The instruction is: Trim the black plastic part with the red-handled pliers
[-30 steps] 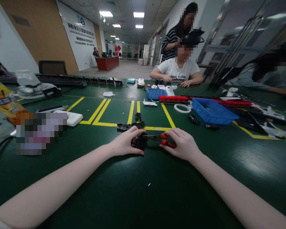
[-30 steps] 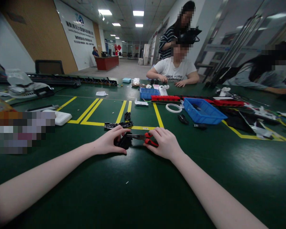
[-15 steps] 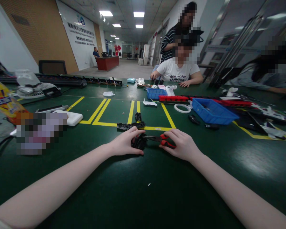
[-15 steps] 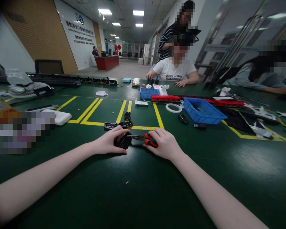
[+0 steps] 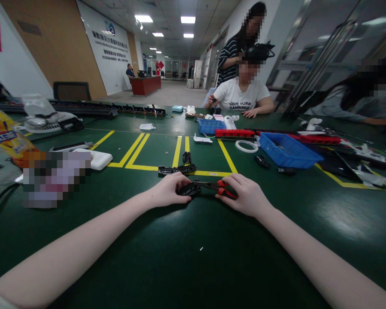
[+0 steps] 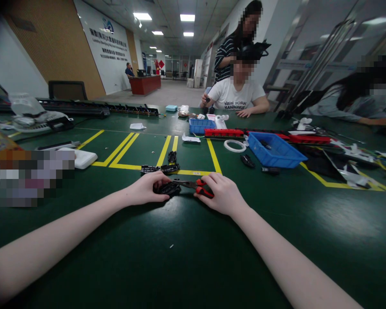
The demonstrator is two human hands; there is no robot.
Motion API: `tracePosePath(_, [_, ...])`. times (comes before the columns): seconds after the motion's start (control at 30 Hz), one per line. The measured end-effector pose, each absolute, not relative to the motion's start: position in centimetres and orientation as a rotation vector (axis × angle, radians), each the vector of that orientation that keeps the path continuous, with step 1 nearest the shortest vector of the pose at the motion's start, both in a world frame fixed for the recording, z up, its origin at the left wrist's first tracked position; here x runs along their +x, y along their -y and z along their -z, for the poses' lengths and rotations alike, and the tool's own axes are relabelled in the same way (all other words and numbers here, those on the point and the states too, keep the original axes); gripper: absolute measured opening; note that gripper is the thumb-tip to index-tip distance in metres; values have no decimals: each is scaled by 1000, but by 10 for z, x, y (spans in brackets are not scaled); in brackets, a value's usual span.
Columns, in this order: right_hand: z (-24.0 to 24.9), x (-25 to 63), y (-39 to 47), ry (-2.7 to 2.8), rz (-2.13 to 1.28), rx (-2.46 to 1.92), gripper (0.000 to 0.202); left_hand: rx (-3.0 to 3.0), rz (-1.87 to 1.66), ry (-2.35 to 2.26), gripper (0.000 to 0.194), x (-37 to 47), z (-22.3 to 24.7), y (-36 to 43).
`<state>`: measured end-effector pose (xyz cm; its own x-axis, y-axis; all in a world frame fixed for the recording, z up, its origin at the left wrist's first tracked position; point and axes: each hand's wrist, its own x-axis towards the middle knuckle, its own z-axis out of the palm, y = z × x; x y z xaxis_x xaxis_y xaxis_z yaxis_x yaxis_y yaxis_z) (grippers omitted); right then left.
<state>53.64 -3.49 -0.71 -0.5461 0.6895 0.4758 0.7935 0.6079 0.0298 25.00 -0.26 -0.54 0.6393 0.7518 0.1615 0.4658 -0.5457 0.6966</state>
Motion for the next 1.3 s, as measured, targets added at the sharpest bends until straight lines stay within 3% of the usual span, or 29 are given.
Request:
tracePosePath(0.8, [4, 535, 37, 2405, 268, -1224, 36, 2371, -636, -895, 30, 249, 11, 1])
tracePosePath(1.2, [6, 535, 36, 2419, 315, -1221, 38, 2332, -631, -914, 47, 250, 14, 1])
tracePosePath(1.3, [5, 535, 37, 2431, 324, -1227, 37, 2285, -621, -936, 33, 251, 14, -1])
